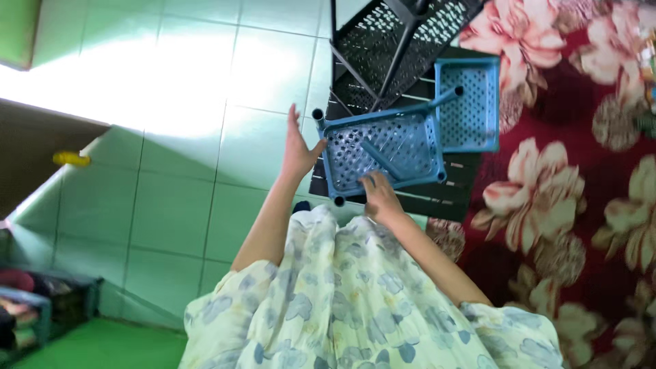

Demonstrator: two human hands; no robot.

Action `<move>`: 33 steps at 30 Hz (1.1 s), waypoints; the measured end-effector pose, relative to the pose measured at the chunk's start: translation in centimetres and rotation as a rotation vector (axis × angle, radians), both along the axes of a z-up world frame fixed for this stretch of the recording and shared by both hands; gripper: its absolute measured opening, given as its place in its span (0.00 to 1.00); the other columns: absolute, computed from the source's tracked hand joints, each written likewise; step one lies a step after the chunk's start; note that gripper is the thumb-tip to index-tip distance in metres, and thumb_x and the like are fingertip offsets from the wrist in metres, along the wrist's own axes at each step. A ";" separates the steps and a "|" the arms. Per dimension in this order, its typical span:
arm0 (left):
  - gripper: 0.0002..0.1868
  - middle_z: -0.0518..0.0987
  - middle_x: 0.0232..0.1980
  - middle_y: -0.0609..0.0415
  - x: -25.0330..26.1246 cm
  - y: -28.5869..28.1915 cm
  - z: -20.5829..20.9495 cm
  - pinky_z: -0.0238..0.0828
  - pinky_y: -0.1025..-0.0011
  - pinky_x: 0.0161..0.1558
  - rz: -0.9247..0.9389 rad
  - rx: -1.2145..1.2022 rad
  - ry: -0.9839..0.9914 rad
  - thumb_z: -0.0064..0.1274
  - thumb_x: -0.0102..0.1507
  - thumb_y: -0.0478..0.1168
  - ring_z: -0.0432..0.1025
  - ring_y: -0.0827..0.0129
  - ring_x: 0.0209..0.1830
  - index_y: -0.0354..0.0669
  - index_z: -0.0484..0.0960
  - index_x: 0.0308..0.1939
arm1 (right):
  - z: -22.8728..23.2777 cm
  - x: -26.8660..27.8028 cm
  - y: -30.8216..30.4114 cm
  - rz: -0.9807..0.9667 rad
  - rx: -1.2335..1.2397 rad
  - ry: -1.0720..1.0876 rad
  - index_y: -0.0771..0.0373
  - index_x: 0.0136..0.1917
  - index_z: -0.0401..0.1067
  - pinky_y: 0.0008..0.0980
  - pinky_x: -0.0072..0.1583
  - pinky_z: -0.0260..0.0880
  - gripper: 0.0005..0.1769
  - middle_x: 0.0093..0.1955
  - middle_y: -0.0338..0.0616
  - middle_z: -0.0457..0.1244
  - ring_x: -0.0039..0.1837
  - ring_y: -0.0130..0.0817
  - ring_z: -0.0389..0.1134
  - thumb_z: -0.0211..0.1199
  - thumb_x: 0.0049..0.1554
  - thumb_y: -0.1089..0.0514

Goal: The person assembles a blue plastic two-tier rack by inserting cylindrical legs into the tray corners and connecting the trays. The person handles the trays and legs by hand, aligning and pressing parts together on a tiled floor.

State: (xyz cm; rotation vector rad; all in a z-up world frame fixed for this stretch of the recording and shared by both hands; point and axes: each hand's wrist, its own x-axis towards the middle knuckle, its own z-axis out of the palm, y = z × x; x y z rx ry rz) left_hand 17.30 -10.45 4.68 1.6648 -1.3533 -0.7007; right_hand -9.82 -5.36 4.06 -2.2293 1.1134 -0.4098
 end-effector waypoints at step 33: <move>0.24 0.60 0.19 0.59 0.2 -8.2 -7.5 0.54 0.67 0.27 -0.150 0.128 0.106 0.51 0.69 0.45 0.53 0.75 0.23 0.37 0.67 0.22 | -1.9 13.9 6.4 -0.897 0.229 -0.886 0.66 0.32 0.62 0.26 0.39 0.55 0.17 0.29 0.34 0.55 0.35 0.19 0.53 0.62 0.61 0.66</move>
